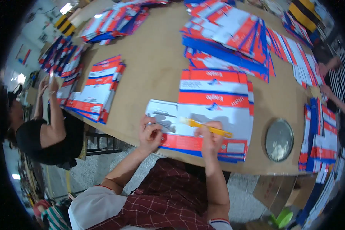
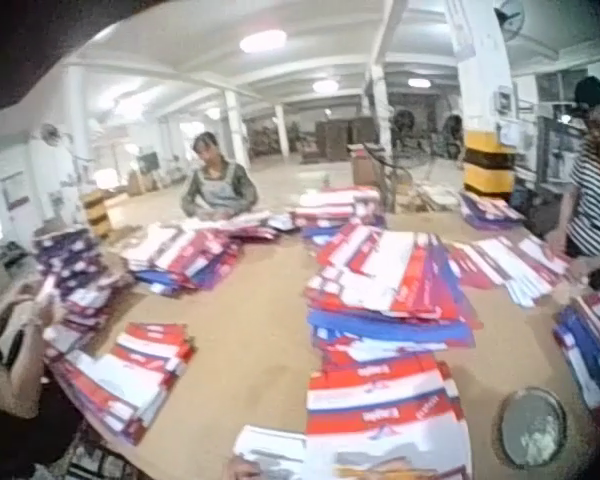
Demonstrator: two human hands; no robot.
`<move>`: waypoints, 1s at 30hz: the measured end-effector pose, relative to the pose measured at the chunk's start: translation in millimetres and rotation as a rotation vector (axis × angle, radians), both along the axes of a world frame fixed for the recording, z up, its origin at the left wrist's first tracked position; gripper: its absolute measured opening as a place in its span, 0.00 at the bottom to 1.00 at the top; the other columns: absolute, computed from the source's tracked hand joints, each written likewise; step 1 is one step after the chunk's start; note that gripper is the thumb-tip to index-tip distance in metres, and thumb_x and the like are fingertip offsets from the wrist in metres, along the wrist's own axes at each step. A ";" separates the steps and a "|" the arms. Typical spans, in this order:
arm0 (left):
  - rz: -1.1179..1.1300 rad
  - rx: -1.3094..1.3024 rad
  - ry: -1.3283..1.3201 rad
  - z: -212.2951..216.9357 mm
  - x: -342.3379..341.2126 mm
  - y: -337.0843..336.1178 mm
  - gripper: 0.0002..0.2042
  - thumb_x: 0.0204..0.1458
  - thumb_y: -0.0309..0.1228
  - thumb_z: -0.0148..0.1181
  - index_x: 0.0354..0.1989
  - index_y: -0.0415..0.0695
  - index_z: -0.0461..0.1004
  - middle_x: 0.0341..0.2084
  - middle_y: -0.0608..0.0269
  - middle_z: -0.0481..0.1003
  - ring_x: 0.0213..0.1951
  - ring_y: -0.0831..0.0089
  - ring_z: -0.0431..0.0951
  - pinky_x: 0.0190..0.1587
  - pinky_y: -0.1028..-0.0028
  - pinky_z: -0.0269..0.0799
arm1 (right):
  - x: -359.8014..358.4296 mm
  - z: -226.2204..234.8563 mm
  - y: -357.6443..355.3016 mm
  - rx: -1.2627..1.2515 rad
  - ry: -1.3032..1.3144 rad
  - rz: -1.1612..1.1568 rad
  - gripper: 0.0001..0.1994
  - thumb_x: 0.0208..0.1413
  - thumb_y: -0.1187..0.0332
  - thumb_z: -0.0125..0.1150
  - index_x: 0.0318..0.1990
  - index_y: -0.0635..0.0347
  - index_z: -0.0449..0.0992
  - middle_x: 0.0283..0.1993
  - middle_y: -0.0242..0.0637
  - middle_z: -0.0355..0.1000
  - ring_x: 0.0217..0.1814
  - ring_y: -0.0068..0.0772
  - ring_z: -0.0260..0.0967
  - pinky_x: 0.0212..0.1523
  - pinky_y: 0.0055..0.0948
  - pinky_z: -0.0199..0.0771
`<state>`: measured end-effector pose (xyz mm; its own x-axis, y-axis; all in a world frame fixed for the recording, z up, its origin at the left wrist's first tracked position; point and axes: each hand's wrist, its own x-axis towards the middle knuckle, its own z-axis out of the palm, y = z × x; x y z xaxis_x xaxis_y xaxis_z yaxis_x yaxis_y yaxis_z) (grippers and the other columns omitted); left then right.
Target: Applying glue to the edges and flaps of paper envelopes or boxes using a brush at a factory table.
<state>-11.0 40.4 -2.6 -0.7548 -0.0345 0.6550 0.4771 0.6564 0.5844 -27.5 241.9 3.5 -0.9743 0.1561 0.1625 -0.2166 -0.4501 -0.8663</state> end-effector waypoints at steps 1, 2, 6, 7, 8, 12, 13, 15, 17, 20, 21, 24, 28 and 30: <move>0.031 -0.014 0.030 -0.2 2.7 -1.1 0.11 0.31 0.18 0.58 0.26 0.45 0.71 0.26 0.62 0.68 0.37 0.63 0.70 0.52 0.57 0.55 | -3.2 2.7 1.1 -0.143 -0.030 -0.060 0.03 0.56 0.72 0.48 0.37 0.57 0.64 0.25 0.29 0.65 0.26 0.23 0.65 0.25 0.22 0.67; 0.012 0.035 -0.036 0.7 4.9 -1.0 0.10 0.35 0.21 0.60 0.29 0.44 0.72 0.30 0.60 0.68 0.40 0.62 0.69 0.53 0.56 0.55 | -5.3 3.1 4.4 -0.152 -0.005 -0.033 0.03 0.56 0.72 0.48 0.37 0.57 0.64 0.25 0.29 0.65 0.26 0.23 0.65 0.25 0.22 0.67; -0.257 -0.430 -0.227 34.8 9.6 10.2 0.14 0.43 0.35 0.61 0.38 0.44 0.71 0.47 0.54 0.66 0.51 0.62 0.65 0.57 0.54 0.52 | -17.7 0.3 13.5 -0.469 -0.097 -0.095 0.04 0.58 0.68 0.48 0.38 0.55 0.64 0.25 0.30 0.64 0.26 0.21 0.64 0.24 0.20 0.64; -0.272 -0.542 -0.403 39.2 15.5 16.1 0.27 0.46 0.47 0.57 0.50 0.41 0.65 0.55 0.53 0.60 0.57 0.60 0.60 0.58 0.51 0.47 | -16.6 1.7 15.8 -0.492 -0.110 -0.123 0.05 0.58 0.67 0.49 0.38 0.54 0.64 0.24 0.30 0.64 0.27 0.19 0.64 0.24 0.18 0.63; -0.282 -0.532 -0.407 38.2 20.3 18.6 0.27 0.46 0.47 0.57 0.50 0.41 0.65 0.55 0.53 0.60 0.57 0.60 0.60 0.58 0.51 0.47 | -16.1 4.8 13.9 -0.481 -0.116 -0.132 0.05 0.58 0.67 0.49 0.38 0.54 0.64 0.24 0.30 0.64 0.27 0.19 0.64 0.24 0.18 0.63; -0.226 -0.777 -0.487 37.9 18.2 14.3 0.39 0.48 0.58 0.45 0.60 0.36 0.50 0.59 0.47 0.53 0.62 0.57 0.52 0.59 0.48 0.43 | -23.6 7.7 0.1 -0.479 -0.100 -0.093 0.04 0.58 0.65 0.50 0.37 0.53 0.65 0.25 0.30 0.65 0.26 0.19 0.64 0.24 0.18 0.63; -0.250 -0.785 -0.465 37.7 14.5 12.1 0.39 0.49 0.59 0.43 0.59 0.37 0.51 0.59 0.47 0.54 0.61 0.57 0.53 0.58 0.49 0.45 | -27.0 9.2 -0.6 -0.491 -0.079 -0.053 0.04 0.57 0.65 0.50 0.36 0.52 0.65 0.25 0.30 0.65 0.26 0.19 0.64 0.24 0.18 0.63; -0.270 -0.795 -0.410 34.9 3.2 13.6 0.39 0.49 0.60 0.41 0.59 0.37 0.52 0.58 0.46 0.55 0.61 0.58 0.54 0.58 0.49 0.46 | -28.8 9.3 4.8 -0.514 -0.075 -0.061 0.04 0.57 0.65 0.50 0.36 0.52 0.65 0.25 0.30 0.65 0.26 0.19 0.64 0.24 0.18 0.63; -0.318 -0.844 -0.414 35.5 -1.5 14.2 0.38 0.49 0.60 0.40 0.59 0.39 0.52 0.58 0.47 0.55 0.60 0.57 0.54 0.58 0.50 0.47 | -26.4 11.6 6.7 -0.579 -0.138 -0.056 0.04 0.57 0.65 0.50 0.34 0.51 0.65 0.25 0.29 0.65 0.26 0.19 0.64 0.25 0.18 0.63; -0.400 -0.822 -0.520 42.1 -8.0 11.0 0.38 0.49 0.61 0.39 0.60 0.42 0.52 0.58 0.47 0.55 0.60 0.56 0.54 0.57 0.50 0.47 | -20.0 14.2 11.6 -0.750 -0.126 -0.034 0.05 0.57 0.65 0.51 0.35 0.52 0.64 0.27 0.30 0.65 0.26 0.19 0.65 0.25 0.17 0.64; -0.452 -0.764 -0.491 33.5 -17.3 5.3 0.35 0.50 0.57 0.44 0.60 0.44 0.53 0.57 0.49 0.57 0.58 0.56 0.58 0.56 0.50 0.49 | -18.9 12.2 13.9 -0.763 -0.097 -0.009 0.04 0.56 0.65 0.52 0.36 0.51 0.65 0.29 0.27 0.65 0.28 0.17 0.65 0.26 0.16 0.64; -0.674 -0.413 -0.830 67.6 -73.0 8.0 0.32 0.49 0.49 0.52 0.60 0.46 0.54 0.55 0.51 0.61 0.55 0.57 0.62 0.55 0.51 0.52 | -17.1 -3.6 27.0 -0.835 -0.138 0.001 0.04 0.57 0.64 0.51 0.36 0.50 0.66 0.28 0.26 0.64 0.28 0.17 0.65 0.26 0.16 0.63; -0.242 -0.610 -0.181 81.7 -189.7 29.9 0.30 0.46 0.41 0.58 0.57 0.45 0.57 0.53 0.53 0.62 0.53 0.58 0.64 0.54 0.54 0.55 | -17.9 7.1 21.2 -0.915 -0.209 0.024 0.08 0.59 0.61 0.45 0.36 0.51 0.68 0.22 0.29 0.65 0.22 0.20 0.60 0.24 0.18 0.59; -0.217 -0.641 -0.100 100.7 -233.6 62.1 0.32 0.45 0.43 0.59 0.58 0.45 0.56 0.56 0.55 0.59 0.57 0.59 0.60 0.54 0.51 0.54 | -17.9 -0.6 23.8 -0.921 -0.178 0.037 0.08 0.60 0.60 0.45 0.36 0.51 0.68 0.22 0.28 0.64 0.21 0.20 0.59 0.24 0.19 0.60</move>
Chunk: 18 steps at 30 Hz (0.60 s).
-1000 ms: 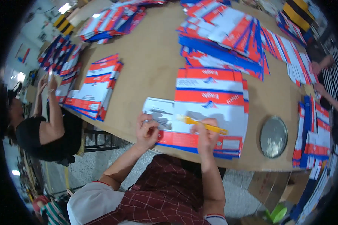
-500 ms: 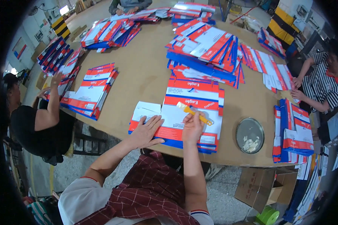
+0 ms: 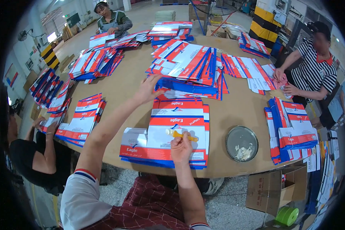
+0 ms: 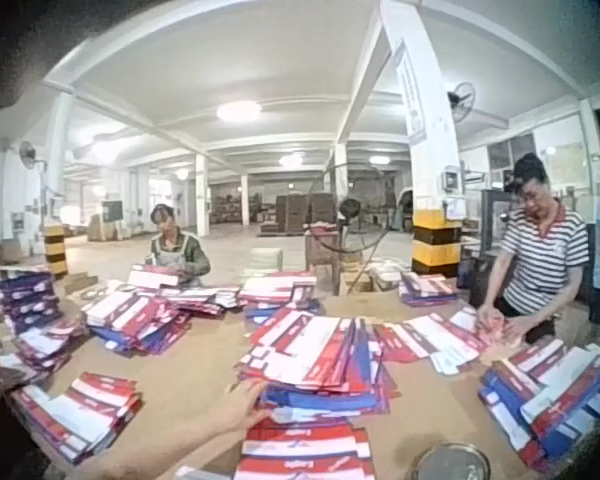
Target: Applying glue to the edges and flaps of paper envelopes or boxes using a brush at a factory table.
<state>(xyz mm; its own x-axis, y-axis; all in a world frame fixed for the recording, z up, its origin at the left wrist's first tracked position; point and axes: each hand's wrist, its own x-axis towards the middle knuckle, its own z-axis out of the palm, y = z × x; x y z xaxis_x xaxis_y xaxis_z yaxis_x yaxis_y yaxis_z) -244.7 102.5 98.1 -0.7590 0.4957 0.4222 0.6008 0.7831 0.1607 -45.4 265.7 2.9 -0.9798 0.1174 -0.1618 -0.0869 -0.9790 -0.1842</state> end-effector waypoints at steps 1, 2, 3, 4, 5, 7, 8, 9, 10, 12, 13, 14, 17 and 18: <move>-0.010 0.005 0.005 2.3 -18.2 14.2 0.32 0.45 0.43 0.59 0.58 0.45 0.56 0.56 0.55 0.59 0.57 0.59 0.60 0.54 0.51 0.54 | 0.2 -0.9 -0.3 -0.016 0.016 0.024 0.08 0.60 0.60 0.44 0.36 0.51 0.68 0.22 0.28 0.64 0.21 0.20 0.59 0.24 0.20 0.60; 0.002 -0.073 0.075 2.5 -34.4 27.9 0.34 0.44 0.44 0.59 0.58 0.45 0.54 0.57 0.56 0.57 0.58 0.60 0.57 0.55 0.51 0.53 | 0.4 -1.5 -1.4 -0.031 0.034 0.050 0.09 0.60 0.60 0.44 0.37 0.50 0.68 0.22 0.28 0.64 0.21 0.20 0.60 0.24 0.20 0.60; 0.017 -0.150 0.145 1.8 -47.6 39.0 0.36 0.43 0.45 0.60 0.59 0.45 0.53 0.59 0.57 0.55 0.60 0.61 0.55 0.55 0.50 0.53 | 0.1 -2.3 -3.5 -0.073 0.014 0.062 0.09 0.60 0.60 0.44 0.37 0.50 0.68 0.22 0.28 0.65 0.21 0.20 0.60 0.24 0.21 0.60; 0.000 -0.139 0.147 4.2 -53.9 56.4 0.36 0.43 0.45 0.60 0.59 0.45 0.53 0.59 0.57 0.55 0.60 0.61 0.55 0.55 0.50 0.53 | 1.3 -3.0 -2.2 -0.064 0.016 0.044 0.09 0.60 0.60 0.44 0.37 0.50 0.68 0.22 0.28 0.65 0.21 0.20 0.60 0.24 0.21 0.60; -0.040 -0.207 0.096 6.5 -59.0 71.7 0.37 0.43 0.46 0.60 0.60 0.45 0.52 0.59 0.57 0.54 0.61 0.61 0.53 0.56 0.49 0.51 | 2.6 -3.5 -1.8 -0.056 0.017 0.049 0.08 0.60 0.60 0.44 0.37 0.50 0.68 0.22 0.28 0.65 0.21 0.20 0.60 0.24 0.21 0.59; -0.091 -0.249 0.119 2.5 -65.9 89.2 0.37 0.42 0.47 0.60 0.59 0.44 0.53 0.58 0.53 0.56 0.59 0.61 0.56 0.56 0.54 0.55 | 3.9 -1.4 -4.4 -0.048 0.006 0.072 0.08 0.59 0.59 0.45 0.38 0.50 0.68 0.21 0.28 0.65 0.21 0.20 0.59 0.24 0.21 0.58; -0.091 -0.247 0.121 -1.0 -74.3 92.5 0.37 0.42 0.47 0.60 0.59 0.44 0.53 0.58 0.53 0.56 0.59 0.61 0.56 0.56 0.54 0.55 | 3.3 0.4 -6.2 -0.046 0.007 0.071 0.08 0.59 0.59 0.45 0.38 0.50 0.68 0.21 0.28 0.65 0.21 0.20 0.59 0.24 0.21 0.58; -0.129 -0.241 -0.020 -1.2 -83.9 94.1 0.34 0.43 0.47 0.59 0.57 0.43 0.56 0.54 0.52 0.61 0.56 0.60 0.62 0.53 0.58 0.60 | 2.6 2.0 -8.3 -0.040 0.023 0.087 0.08 0.59 0.59 0.45 0.38 0.50 0.68 0.21 0.28 0.65 0.20 0.20 0.59 0.24 0.22 0.58; -0.176 -0.233 -0.163 0.2 -86.5 99.8 0.31 0.44 0.46 0.59 0.54 0.43 0.59 0.50 0.50 0.66 0.52 0.59 0.67 0.50 0.61 0.65 | 3.1 2.5 -6.8 -0.033 0.036 0.094 0.08 0.59 0.59 0.45 0.38 0.50 0.68 0.21 0.28 0.65 0.20 0.20 0.58 0.24 0.22 0.57; -0.186 -0.249 -0.020 -3.8 -80.8 99.6 0.21 0.47 0.42 0.56 0.45 0.41 0.67 0.38 0.50 0.73 0.41 0.58 0.74 0.42 0.65 0.70 | 3.3 2.2 -5.1 -0.035 0.040 0.093 0.08 0.59 0.59 0.45 0.38 0.50 0.68 0.21 0.28 0.65 0.20 0.20 0.58 0.23 0.22 0.56; -0.180 -0.305 -0.071 1.2 -75.0 99.2 0.16 0.49 0.39 0.54 0.41 0.41 0.69 0.35 0.50 0.74 0.39 0.57 0.75 0.41 0.64 0.71 | 2.0 2.7 -3.8 -0.037 0.050 0.093 0.08 0.59 0.60 0.45 0.37 0.50 0.68 0.21 0.28 0.65 0.19 0.20 0.58 0.23 0.22 0.56; -0.173 -0.361 -0.121 6.5 -71.5 98.1 0.12 0.50 0.35 0.52 0.37 0.40 0.71 0.32 0.51 0.75 0.38 0.57 0.75 0.39 0.63 0.71 | 0.8 2.8 -1.9 -0.036 0.055 0.089 0.08 0.59 0.60 0.45 0.37 0.50 0.68 0.21 0.28 0.65 0.19 0.20 0.58 0.23 0.22 0.56; -0.107 -0.335 -0.025 11.4 -76.1 73.3 0.09 0.51 0.30 0.48 0.34 0.39 0.73 0.31 0.50 0.75 0.37 0.56 0.75 0.39 0.62 0.71 | -1.6 2.2 -0.8 0.018 0.130 0.112 0.08 0.59 0.60 0.45 0.37 0.50 0.69 0.21 0.28 0.65 0.19 0.20 0.58 0.23 0.22 0.56; -0.096 -0.334 -0.012 8.9 -75.8 67.5 0.09 0.51 0.30 0.48 0.34 0.39 0.73 0.31 0.50 0.75 0.37 0.56 0.75 0.39 0.62 0.71 | -0.9 0.4 -0.4 0.019 0.143 0.124 0.06 0.58 0.61 0.47 0.36 0.49 0.68 0.21 0.29 0.66 0.20 0.21 0.59 0.24 0.23 0.58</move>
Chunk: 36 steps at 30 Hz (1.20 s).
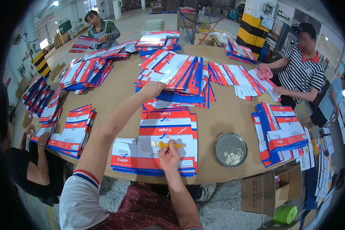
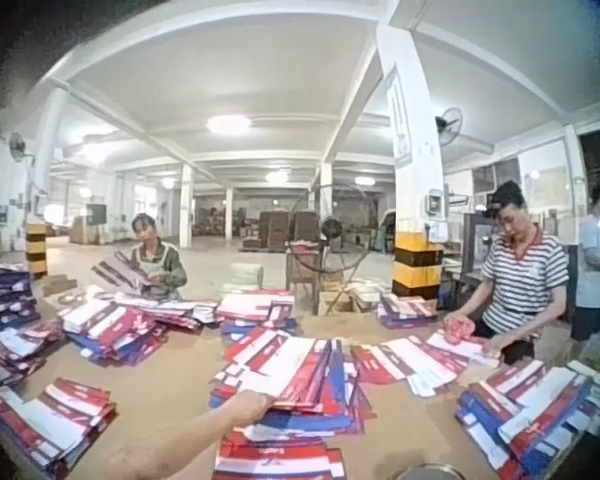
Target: Applying glue to the edges and flaps of paper envelopes or boxes using a brush at a factory table.
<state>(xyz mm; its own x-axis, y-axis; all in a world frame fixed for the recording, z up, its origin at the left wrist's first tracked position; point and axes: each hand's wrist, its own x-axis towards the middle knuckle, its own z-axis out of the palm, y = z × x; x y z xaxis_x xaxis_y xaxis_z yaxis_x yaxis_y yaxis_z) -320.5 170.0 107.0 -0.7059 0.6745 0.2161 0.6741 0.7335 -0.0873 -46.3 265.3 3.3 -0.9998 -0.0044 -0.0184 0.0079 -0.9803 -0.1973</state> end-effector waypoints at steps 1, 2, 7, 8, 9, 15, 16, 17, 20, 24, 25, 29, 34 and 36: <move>-0.017 0.178 0.035 -7.1 -1.6 -6.9 0.10 0.51 0.29 0.47 0.36 0.39 0.73 0.31 0.49 0.75 0.37 0.56 0.75 0.39 0.62 0.71 | -2.1 -0.6 -1.6 0.001 0.021 0.016 0.05 0.57 0.62 0.48 0.36 0.49 0.68 0.22 0.30 0.67 0.21 0.22 0.60 0.24 0.23 0.59; -0.046 0.359 0.070 -8.7 1.6 -8.4 0.10 0.51 0.28 0.46 0.37 0.39 0.73 0.32 0.48 0.74 0.37 0.56 0.75 0.39 0.61 0.71 | -2.6 -0.8 -2.1 0.007 0.041 0.018 0.05 0.57 0.62 0.48 0.36 0.49 0.68 0.22 0.30 0.67 0.21 0.22 0.60 0.24 0.23 0.59; 0.383 0.352 -0.113 7.6 27.2 38.4 0.37 0.43 0.63 0.46 0.55 0.44 0.62 0.52 0.49 0.64 0.55 0.55 0.62 0.55 0.54 0.56 | 4.6 -7.5 2.8 -0.041 -0.006 0.002 0.05 0.58 0.62 0.48 0.36 0.49 0.68 0.21 0.29 0.66 0.21 0.22 0.60 0.24 0.23 0.59; 0.453 0.350 -0.167 9.9 27.0 45.5 0.43 0.39 0.68 0.45 0.58 0.45 0.58 0.54 0.49 0.62 0.57 0.54 0.59 0.56 0.52 0.53 | 6.5 -6.9 2.6 -0.057 -0.028 0.007 0.05 0.58 0.62 0.48 0.36 0.49 0.68 0.21 0.29 0.66 0.22 0.23 0.60 0.25 0.24 0.60; 0.501 0.336 -0.236 13.5 24.2 50.5 0.49 0.34 0.72 0.45 0.59 0.44 0.55 0.53 0.46 0.63 0.56 0.51 0.61 0.56 0.54 0.55 | 6.6 -6.1 2.4 -0.079 -0.048 0.019 0.05 0.58 0.62 0.48 0.36 0.49 0.69 0.21 0.29 0.66 0.21 0.23 0.60 0.26 0.24 0.60; 0.437 0.264 -0.478 -2.8 -0.5 45.3 0.45 0.37 0.69 0.47 0.55 0.41 0.59 0.49 0.45 0.66 0.52 0.50 0.66 0.53 0.53 0.59 | 5.2 -1.7 1.2 -0.079 -0.014 0.057 0.06 0.58 0.62 0.47 0.36 0.49 0.69 0.21 0.29 0.66 0.22 0.23 0.59 0.27 0.23 0.60; 0.425 0.251 -0.462 -0.9 1.8 43.0 0.44 0.38 0.68 0.47 0.55 0.40 0.60 0.47 0.45 0.68 0.50 0.52 0.69 0.51 0.56 0.62 | 5.0 -2.3 1.2 -0.089 -0.006 0.053 0.06 0.58 0.62 0.47 0.36 0.49 0.69 0.21 0.29 0.66 0.22 0.23 0.59 0.27 0.23 0.60; 0.430 0.249 -0.461 -1.6 0.3 42.7 0.44 0.38 0.68 0.47 0.55 0.40 0.60 0.47 0.45 0.68 0.50 0.52 0.69 0.51 0.56 0.62 | 4.6 -2.5 1.8 -0.092 -0.008 0.057 0.06 0.58 0.62 0.47 0.36 0.49 0.69 0.21 0.29 0.66 0.22 0.23 0.59 0.27 0.23 0.60; 0.316 0.215 -0.447 0.1 -0.4 41.3 0.39 0.44 0.61 0.48 0.53 0.38 0.61 0.43 0.43 0.70 0.46 0.53 0.71 0.48 0.60 0.66 | 5.7 -3.6 3.0 -0.112 -0.004 0.039 0.06 0.58 0.62 0.47 0.36 0.50 0.69 0.21 0.29 0.66 0.22 0.23 0.60 0.27 0.23 0.60; 0.071 0.069 -0.230 11.5 2.2 31.2 0.24 0.50 0.44 0.46 0.46 0.35 0.64 0.36 0.41 0.73 0.35 0.51 0.76 0.40 0.61 0.71 | 7.1 -1.6 -0.7 -0.048 -0.016 0.013 0.08 0.58 0.60 0.48 0.34 0.50 0.70 0.21 0.27 0.65 0.20 0.20 0.58 0.24 0.21 0.57; 0.052 -0.022 -0.184 17.2 7.0 31.9 0.19 0.51 0.38 0.46 0.43 0.34 0.66 0.34 0.42 0.74 0.31 0.51 0.77 0.36 0.61 0.73 | 9.4 -0.8 -0.3 -0.044 -0.033 0.007 0.07 0.58 0.60 0.48 0.34 0.50 0.70 0.21 0.27 0.65 0.19 0.20 0.57 0.23 0.21 0.57; 0.074 0.062 0.122 49.1 34.8 -8.3 0.11 0.49 0.27 0.47 0.40 0.37 0.64 0.33 0.45 0.73 0.30 0.53 0.76 0.27 0.61 0.72 | 14.8 1.7 4.2 -0.046 -0.012 0.073 0.05 0.56 0.61 0.50 0.35 0.49 0.69 0.20 0.28 0.68 0.19 0.22 0.60 0.24 0.23 0.59; -0.007 0.091 0.345 74.3 173.0 -114.2 0.17 0.46 0.24 0.48 0.46 0.35 0.63 0.37 0.51 0.70 0.35 0.61 0.76 0.28 0.68 0.73 | 46.7 43.6 16.0 0.087 0.192 0.002 0.06 0.57 0.61 0.48 0.34 0.49 0.65 0.17 0.24 0.64 0.14 0.18 0.53 0.19 0.22 0.54; -0.065 0.060 0.442 48.2 225.6 -146.0 0.21 0.44 0.25 0.49 0.50 0.35 0.62 0.40 0.52 0.69 0.38 0.62 0.75 0.34 0.68 0.73 | 59.4 48.0 28.6 0.127 0.386 -0.058 0.06 0.57 0.62 0.48 0.34 0.52 0.62 0.20 0.28 0.65 0.17 0.20 0.57 0.23 0.23 0.60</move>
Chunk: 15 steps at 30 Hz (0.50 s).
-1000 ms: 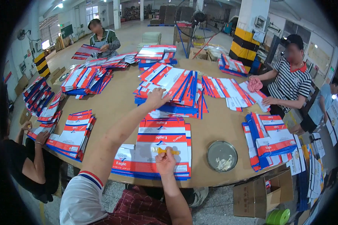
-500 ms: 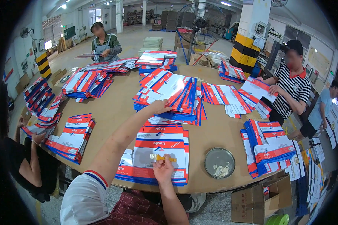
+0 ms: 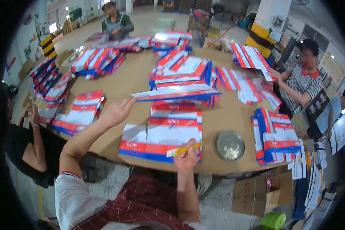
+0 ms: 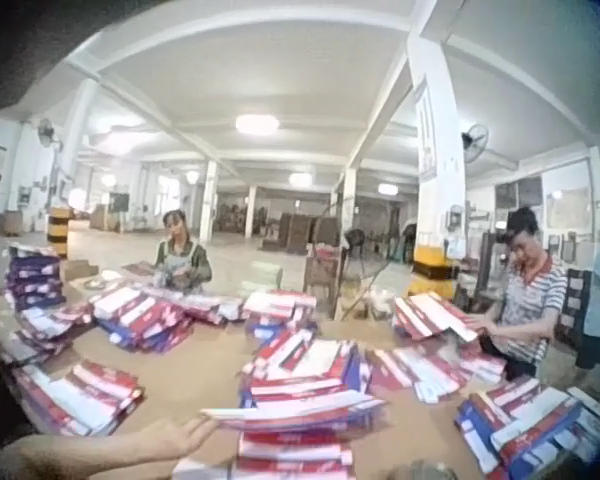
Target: Applying glue to the edges and flaps of paper envelopes or boxes using a brush at a factory table.
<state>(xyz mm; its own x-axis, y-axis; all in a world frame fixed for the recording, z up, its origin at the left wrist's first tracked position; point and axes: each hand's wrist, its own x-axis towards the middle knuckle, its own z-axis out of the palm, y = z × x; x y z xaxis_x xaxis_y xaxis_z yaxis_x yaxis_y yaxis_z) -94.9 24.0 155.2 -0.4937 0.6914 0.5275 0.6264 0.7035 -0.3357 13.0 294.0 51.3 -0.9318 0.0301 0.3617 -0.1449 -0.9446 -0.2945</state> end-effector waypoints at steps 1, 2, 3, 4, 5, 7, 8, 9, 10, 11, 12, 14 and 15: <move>0.002 -0.001 -0.052 -20.4 24.3 -15.2 0.21 0.44 0.25 0.49 0.50 0.35 0.62 0.40 0.52 0.69 0.38 0.62 0.75 0.34 0.68 0.73 | 4.6 7.0 1.6 0.045 0.127 -0.004 0.07 0.57 0.62 0.48 0.34 0.53 0.61 0.21 0.29 0.65 0.19 0.20 0.59 0.24 0.24 0.62; -0.012 0.013 -0.072 -39.4 50.9 -30.3 0.22 0.43 0.26 0.50 0.51 0.36 0.62 0.42 0.51 0.69 0.41 0.61 0.74 0.38 0.68 0.73 | 7.7 11.8 0.0 0.030 0.182 0.029 0.07 0.57 0.63 0.47 0.35 0.54 0.60 0.22 0.32 0.65 0.21 0.22 0.60 0.28 0.26 0.63; -0.026 0.029 -0.083 -54.7 74.2 -44.3 0.23 0.42 0.26 0.50 0.51 0.36 0.63 0.43 0.51 0.69 0.44 0.60 0.72 0.43 0.68 0.72 | 9.3 14.9 -2.8 0.062 0.198 0.053 0.06 0.57 0.65 0.48 0.35 0.54 0.60 0.22 0.31 0.63 0.21 0.23 0.61 0.30 0.27 0.64; -0.018 0.029 -0.116 -74.0 91.3 -57.0 0.23 0.42 0.26 0.50 0.51 0.36 0.63 0.43 0.51 0.69 0.44 0.60 0.72 0.43 0.68 0.72 | 10.0 8.9 -6.6 0.113 0.099 0.025 0.05 0.57 0.66 0.48 0.36 0.53 0.60 0.22 0.30 0.64 0.21 0.24 0.60 0.31 0.27 0.64; -0.026 0.019 -0.169 -97.1 102.9 -66.4 0.23 0.41 0.26 0.50 0.51 0.36 0.63 0.45 0.49 0.68 0.47 0.59 0.71 0.46 0.67 0.70 | 5.0 -1.7 -8.5 0.143 0.045 0.044 0.05 0.57 0.66 0.49 0.36 0.52 0.61 0.24 0.30 0.65 0.22 0.24 0.61 0.32 0.28 0.64; -0.023 0.037 -0.283 -127.2 115.0 -76.8 0.22 0.42 0.25 0.50 0.51 0.37 0.64 0.47 0.49 0.67 0.51 0.57 0.68 0.50 0.66 0.68 | 2.6 -26.3 -18.1 0.172 -0.015 0.066 0.05 0.56 0.66 0.49 0.36 0.51 0.61 0.25 0.30 0.67 0.23 0.24 0.61 0.34 0.28 0.65; -0.017 0.040 -0.283 -139.7 114.9 -81.6 0.22 0.42 0.25 0.50 0.51 0.37 0.64 0.47 0.49 0.67 0.51 0.57 0.68 0.50 0.66 0.68 | 3.4 -34.6 -25.5 0.098 -0.208 0.036 0.04 0.56 0.68 0.50 0.37 0.53 0.63 0.27 0.29 0.66 0.26 0.22 0.62 0.32 0.24 0.66; -0.014 0.132 -0.320 -151.5 112.5 -86.7 0.22 0.42 0.24 0.50 0.51 0.38 0.64 0.48 0.50 0.67 0.52 0.57 0.67 0.50 0.66 0.67 | 3.4 -39.6 -30.2 0.024 -0.393 0.004 0.04 0.55 0.71 0.50 0.38 0.54 0.64 0.30 0.28 0.65 0.30 0.21 0.63 0.30 0.20 0.67; -0.013 0.227 -0.352 -162.5 109.3 -88.5 0.22 0.43 0.23 0.49 0.50 0.39 0.64 0.49 0.51 0.66 0.53 0.57 0.66 0.51 0.66 0.67 | 3.6 -50.0 -29.8 0.032 -0.381 0.006 0.04 0.55 0.71 0.50 0.38 0.54 0.64 0.30 0.28 0.65 0.30 0.21 0.63 0.30 0.20 0.67; -0.013 0.233 -0.328 -167.1 106.5 -87.0 0.22 0.43 0.23 0.49 0.50 0.39 0.64 0.49 0.51 0.66 0.53 0.57 0.66 0.51 0.66 0.67 | 3.7 -57.2 -29.0 0.044 -0.334 -0.005 0.05 0.55 0.72 0.50 0.39 0.54 0.65 0.31 0.26 0.64 0.31 0.20 0.63 0.31 0.18 0.66; -0.050 0.285 -0.362 -170.5 106.0 -84.3 0.21 0.43 0.23 0.49 0.50 0.40 0.65 0.49 0.52 0.66 0.54 0.57 0.65 0.51 0.66 0.67 | 4.7 -62.3 -26.3 0.055 -0.282 -0.017 0.05 0.55 0.73 0.51 0.39 0.53 0.66 0.33 0.25 0.64 0.33 0.20 0.63 0.33 0.16 0.66; -0.090 0.340 -0.361 -173.8 104.4 -79.3 0.20 0.43 0.22 0.49 0.49 0.40 0.66 0.49 0.53 0.66 0.55 0.57 0.64 0.52 0.65 0.66 | 7.3 -59.9 -26.5 0.076 -0.259 -0.032 0.03 0.56 0.71 0.51 0.37 0.51 0.66 0.31 0.25 0.63 0.32 0.20 0.63 0.36 0.23 0.68; -0.074 0.385 -0.464 -174.3 104.5 -75.7 0.19 0.44 0.21 0.48 0.48 0.40 0.66 0.50 0.52 0.65 0.55 0.56 0.63 0.53 0.65 0.65 | 7.6 -58.9 -26.8 0.082 -0.281 -0.065 0.02 0.55 0.68 0.51 0.35 0.50 0.67 0.25 0.27 0.65 0.29 0.22 0.64 0.41 0.32 0.66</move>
